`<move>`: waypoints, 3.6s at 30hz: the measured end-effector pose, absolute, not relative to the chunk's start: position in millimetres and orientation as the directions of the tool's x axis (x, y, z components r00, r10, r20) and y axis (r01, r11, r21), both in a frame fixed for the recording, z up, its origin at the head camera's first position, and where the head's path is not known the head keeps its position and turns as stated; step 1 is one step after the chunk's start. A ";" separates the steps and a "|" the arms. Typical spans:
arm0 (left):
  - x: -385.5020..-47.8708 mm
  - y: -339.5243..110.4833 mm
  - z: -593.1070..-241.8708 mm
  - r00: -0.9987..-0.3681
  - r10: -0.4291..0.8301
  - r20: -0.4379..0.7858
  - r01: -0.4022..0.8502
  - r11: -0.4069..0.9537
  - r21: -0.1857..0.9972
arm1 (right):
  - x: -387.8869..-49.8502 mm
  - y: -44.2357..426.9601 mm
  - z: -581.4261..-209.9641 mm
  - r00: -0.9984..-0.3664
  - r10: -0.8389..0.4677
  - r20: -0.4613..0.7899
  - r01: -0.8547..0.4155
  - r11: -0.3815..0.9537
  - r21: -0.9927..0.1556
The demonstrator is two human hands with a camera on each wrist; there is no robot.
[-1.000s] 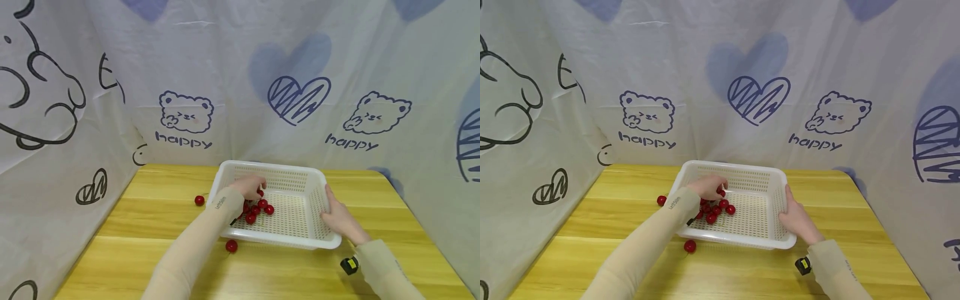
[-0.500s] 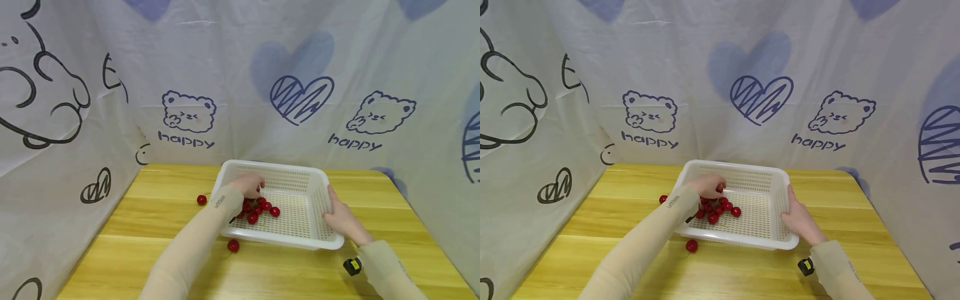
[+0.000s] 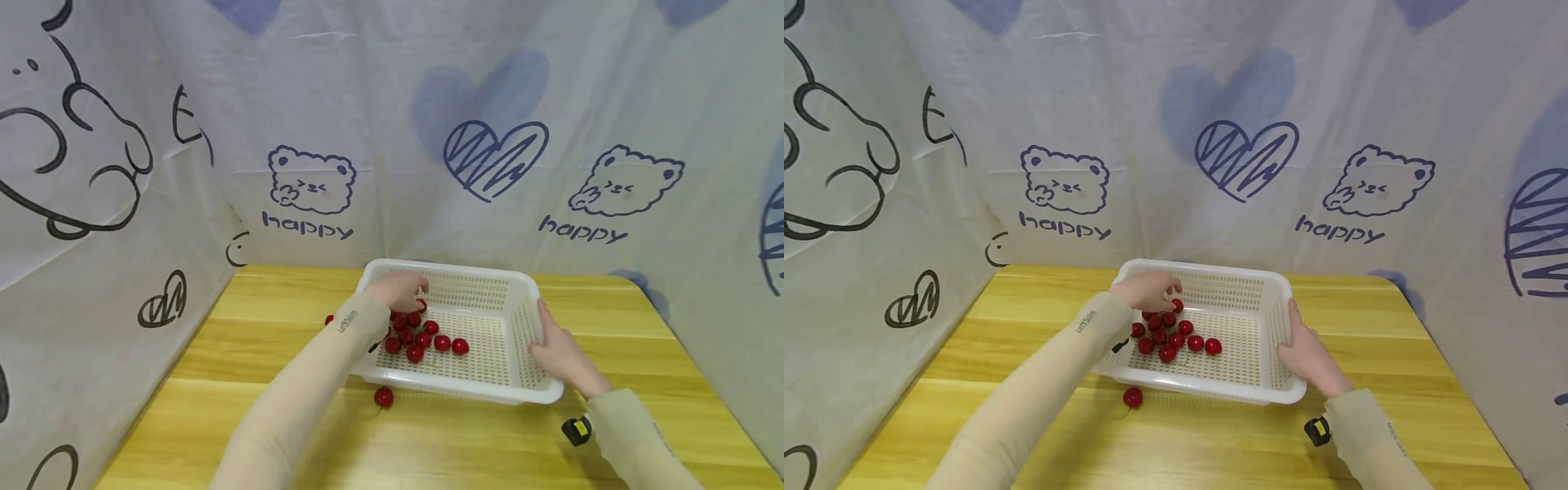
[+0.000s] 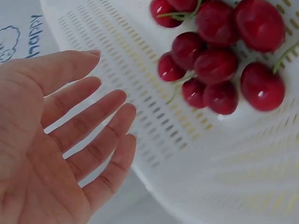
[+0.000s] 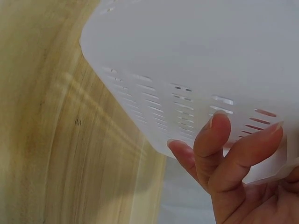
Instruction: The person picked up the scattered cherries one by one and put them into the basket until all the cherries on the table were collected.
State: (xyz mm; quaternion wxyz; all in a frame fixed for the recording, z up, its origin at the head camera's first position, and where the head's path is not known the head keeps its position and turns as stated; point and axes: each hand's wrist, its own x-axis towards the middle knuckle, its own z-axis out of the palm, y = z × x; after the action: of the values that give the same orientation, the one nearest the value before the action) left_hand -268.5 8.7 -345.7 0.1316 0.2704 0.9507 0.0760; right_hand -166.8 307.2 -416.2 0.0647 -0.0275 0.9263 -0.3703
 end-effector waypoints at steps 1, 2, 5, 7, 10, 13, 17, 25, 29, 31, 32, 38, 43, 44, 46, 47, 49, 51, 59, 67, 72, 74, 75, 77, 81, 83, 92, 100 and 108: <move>-268.3 7.0 -342.0 -0.821 0.535 -0.199 0.498 0.842 0.206 | -166.9 307.2 -416.1 -0.990 -0.099 -0.099 -0.004 0.724 -0.690; -267.9 5.3 -338.3 -0.825 0.531 -0.193 0.495 0.844 0.207 | -167.0 307.3 -415.8 -0.990 -0.100 -0.097 -0.005 0.721 -0.693; -266.6 -0.8 -327.3 -0.842 0.510 -0.179 0.472 0.855 0.214 | -167.6 307.2 -415.4 -0.990 -0.100 -0.095 -0.007 0.720 -0.694; -265.0 -5.6 -320.6 -0.851 0.497 -0.169 0.457 0.859 0.229 | -168.0 307.2 -415.7 -0.991 -0.099 -0.095 -0.005 0.720 -0.694; -261.9 -14.5 -312.6 -0.852 0.503 -0.147 0.462 0.853 0.244 | -168.0 306.9 -415.8 -0.990 -0.099 -0.101 -0.001 0.721 -0.693; -258.9 -25.1 -305.6 -0.853 0.509 -0.115 0.469 0.845 0.255 | -167.8 306.8 -416.5 -0.989 -0.098 -0.107 0.002 0.726 -0.688; -256.9 -40.7 -299.5 -0.866 0.496 -0.068 0.467 0.849 0.247 | -167.8 306.6 -416.6 -0.989 -0.096 -0.109 0.004 0.732 -0.682; -255.9 -72.3 -300.4 -0.893 0.451 0.006 0.436 0.859 0.268 | -167.1 307.5 -415.9 -0.989 -0.100 -0.107 -0.001 0.732 -0.681; -256.7 -88.8 -308.7 -0.900 0.432 0.052 0.430 0.863 0.265 | -166.7 307.9 -415.6 -0.990 -0.101 -0.099 -0.007 0.732 -0.682; -256.1 -97.4 -313.7 -0.910 0.409 0.068 0.411 0.869 0.276 | -166.8 308.1 -415.4 -0.990 -0.102 -0.096 -0.009 0.731 -0.683; -255.7 -101.5 -316.5 -0.915 0.397 0.074 0.402 0.873 0.278 | -167.0 308.3 -415.5 -0.990 -0.103 -0.095 -0.011 0.733 -0.680; -251.4 -122.6 -338.0 -0.932 0.352 0.091 0.363 0.886 0.290 | -168.1 309.5 -415.9 -0.990 -0.098 -0.104 -0.002 0.737 -0.675; -246.0 -134.8 -359.6 -0.938 0.341 0.062 0.345 0.900 0.265 | -168.5 308.4 -416.3 -0.989 -0.094 -0.112 0.006 0.740 -0.673; -245.0 -136.7 -363.9 -0.939 0.339 0.056 0.342 0.903 0.262 | -168.6 308.1 -416.3 -0.989 -0.093 -0.113 0.007 0.740 -0.673; -242.9 -139.8 -372.4 -0.939 0.341 0.045 0.341 0.903 0.262 | -168.5 307.7 -415.7 -0.989 -0.092 -0.116 0.010 0.740 -0.672; -242.3 -141.1 -376.5 -0.940 0.340 0.038 0.337 0.903 0.266 | -168.4 307.6 -415.4 -0.989 -0.091 -0.118 0.012 0.741 -0.672; -240.9 -143.8 -384.2 -0.940 0.340 0.031 0.335 0.902 0.274 | -168.0 307.3 -415.3 -0.989 -0.088 -0.121 0.016 0.740 -0.673; -239.5 -146.3 -390.8 -0.940 0.340 0.026 0.334 0.901 0.278 | -167.6 307.1 -415.2 -0.989 -0.088 -0.117 0.014 0.738 -0.674; -236.9 -152.5 -410.0 -0.943 0.333 -0.014 0.316 0.907 0.278 | -167.4 307.1 -415.2 -0.990 -0.093 -0.110 0.004 0.742 -0.671; -237.7 -149.9 -420.9 -0.935 0.350 -0.051 0.328 0.912 0.246 | -167.9 307.9 -414.0 -0.989 -0.094 -0.115 0.008 0.740 -0.673; -239.6 -148.8 -429.1 -0.932 0.358 -0.060 0.334 0.910 0.244 | -167.6 307.8 -413.7 -0.988 -0.087 -0.124 0.019 0.737 -0.676; -240.3 -148.8 -432.2 -0.930 0.362 -0.064 0.338 0.911 0.238 | -167.3 307.5 -413.8 -0.988 -0.088 -0.124 0.020 0.736 -0.677; -240.5 -148.7 -433.4 -0.929 0.364 -0.068 0.340 0.910 0.236 | -167.2 307.3 -413.8 -0.988 -0.089 -0.124 0.018 0.736 -0.677; -240.5 -149.2 -435.4 -0.927 0.368 -0.074 0.343 0.910 0.232 | -167.1 306.8 -414.2 -0.988 -0.090 -0.122 0.016 0.740 -0.673; -239.9 -150.7 -438.4 -0.918 0.390 -0.070 0.367 0.903 0.222 | -167.6 306.2 -414.1 -0.990 -0.088 -0.115 0.010 0.752 -0.659; -239.3 -151.4 -439.3 -0.910 0.410 -0.058 0.390 0.896 0.210 | -167.9 306.1 -414.0 -0.990 -0.088 -0.112 0.008 0.753 -0.658; -234.4 -157.4 -439.4 -0.902 0.426 -0.073 0.401 0.887 0.229 | -167.5 305.8 -414.1 -0.990 -0.086 -0.112 0.009 0.749 -0.662; -237.4 -159.4 -436.3 -0.918 0.394 -0.042 0.373 0.896 0.242 | -167.3 306.9 -413.9 -0.990 -0.083 -0.113 0.012 0.752 -0.659; -235.2 -153.1 -434.8 -0.921 0.381 -0.074 0.358 0.907 0.221 | -167.6 305.8 -414.6 -0.988 -0.093 -0.121 0.014 0.735 -0.678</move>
State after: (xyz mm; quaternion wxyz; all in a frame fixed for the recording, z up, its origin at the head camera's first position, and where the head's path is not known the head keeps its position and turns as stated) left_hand -235.2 -153.1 -434.8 0.0580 0.1895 0.9748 0.1023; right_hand -167.6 305.8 -414.6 0.0734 -0.0212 0.9284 -0.3636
